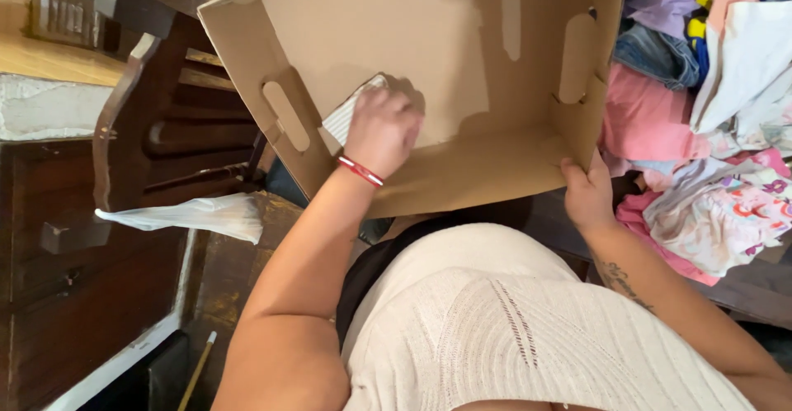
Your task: Sorting through a pile of mixed clothing items and placing selected pieces into a cardboard box.
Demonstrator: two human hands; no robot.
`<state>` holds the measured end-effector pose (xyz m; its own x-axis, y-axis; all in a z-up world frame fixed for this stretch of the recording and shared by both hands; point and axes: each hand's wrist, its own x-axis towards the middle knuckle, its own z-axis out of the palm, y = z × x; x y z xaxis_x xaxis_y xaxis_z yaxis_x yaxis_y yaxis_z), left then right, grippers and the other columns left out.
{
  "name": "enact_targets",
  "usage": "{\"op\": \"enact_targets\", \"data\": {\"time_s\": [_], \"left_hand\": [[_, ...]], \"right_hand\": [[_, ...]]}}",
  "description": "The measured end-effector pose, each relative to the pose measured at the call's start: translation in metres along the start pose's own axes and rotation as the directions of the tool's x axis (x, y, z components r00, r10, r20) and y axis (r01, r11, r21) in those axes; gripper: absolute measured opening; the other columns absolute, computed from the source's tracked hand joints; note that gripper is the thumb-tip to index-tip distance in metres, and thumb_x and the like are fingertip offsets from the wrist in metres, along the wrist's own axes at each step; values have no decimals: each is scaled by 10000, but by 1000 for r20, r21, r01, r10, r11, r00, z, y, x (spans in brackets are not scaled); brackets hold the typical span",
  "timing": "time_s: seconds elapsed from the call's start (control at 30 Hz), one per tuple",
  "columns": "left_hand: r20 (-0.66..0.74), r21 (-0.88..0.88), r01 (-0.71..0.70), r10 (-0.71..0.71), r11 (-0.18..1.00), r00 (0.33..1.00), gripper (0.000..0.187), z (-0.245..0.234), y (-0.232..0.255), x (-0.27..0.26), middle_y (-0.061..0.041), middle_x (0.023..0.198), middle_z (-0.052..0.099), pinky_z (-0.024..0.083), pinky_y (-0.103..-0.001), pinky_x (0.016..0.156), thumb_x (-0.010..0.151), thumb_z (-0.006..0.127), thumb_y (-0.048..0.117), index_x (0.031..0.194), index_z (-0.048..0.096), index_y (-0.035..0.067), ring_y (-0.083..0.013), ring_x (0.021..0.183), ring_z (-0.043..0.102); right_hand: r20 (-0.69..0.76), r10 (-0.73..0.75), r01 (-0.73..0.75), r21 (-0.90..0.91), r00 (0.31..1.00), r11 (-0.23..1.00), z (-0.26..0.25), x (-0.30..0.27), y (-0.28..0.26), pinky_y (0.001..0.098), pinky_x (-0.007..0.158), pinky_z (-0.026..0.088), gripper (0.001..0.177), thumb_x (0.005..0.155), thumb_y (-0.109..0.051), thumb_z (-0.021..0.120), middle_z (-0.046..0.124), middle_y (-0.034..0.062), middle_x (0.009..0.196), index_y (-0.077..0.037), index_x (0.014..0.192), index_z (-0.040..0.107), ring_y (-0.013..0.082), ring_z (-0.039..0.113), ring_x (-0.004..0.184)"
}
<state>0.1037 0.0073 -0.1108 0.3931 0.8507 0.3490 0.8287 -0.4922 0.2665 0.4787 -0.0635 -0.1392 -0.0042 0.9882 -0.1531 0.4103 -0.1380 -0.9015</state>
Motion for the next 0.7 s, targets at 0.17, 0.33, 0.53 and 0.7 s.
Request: {"op": "enact_targets", "data": {"time_s": [0.17, 0.33, 0.53, 0.7], "left_hand": [[45, -37, -172, 174, 984, 984, 198, 46, 5, -9, 36, 781, 551, 405, -423, 925, 882, 685, 331, 708, 644, 245, -196, 856, 526], [88, -69, -292, 298, 954, 951, 199, 103, -9, -11, 51, 770, 528, 395, -400, 882, 852, 648, 419, 724, 621, 268, -185, 859, 489], [82, 75, -225, 219, 971, 972, 114, 92, -7, 11, 24, 705, 565, 416, -438, 771, 798, 665, 296, 704, 636, 239, -206, 762, 539], [53, 120, 80, -87, 989, 995, 283, 14, -7, 46, -64, 976, 657, 460, -490, 866, 848, 734, 301, 1081, 660, 158, -281, 977, 618]], "right_hand": [[9, 33, -33, 0, 999, 999, 0, 4, -9, 526, 1088, 414, 338, 1034, -71, 541, 646, 146, 1209, -12, 1363, 595, 282, 580, 1168], [12, 69, -68, -30, 998, 997, -2, 2, -12, 539, 1077, 413, 354, 1032, -82, 553, 655, 178, 1208, 0, 1374, 589, 309, 588, 1177], [15, 109, -108, -33, 994, 994, -1, 1, -19, 535, 1080, 418, 357, 1025, -130, 572, 667, 166, 1185, -29, 1366, 600, 313, 601, 1183], [-2, 106, -106, -28, 994, 994, 3, 2, -16, 515, 1103, 406, 376, 1021, -126, 567, 663, 176, 1191, -20, 1381, 599, 320, 587, 1198]]}}
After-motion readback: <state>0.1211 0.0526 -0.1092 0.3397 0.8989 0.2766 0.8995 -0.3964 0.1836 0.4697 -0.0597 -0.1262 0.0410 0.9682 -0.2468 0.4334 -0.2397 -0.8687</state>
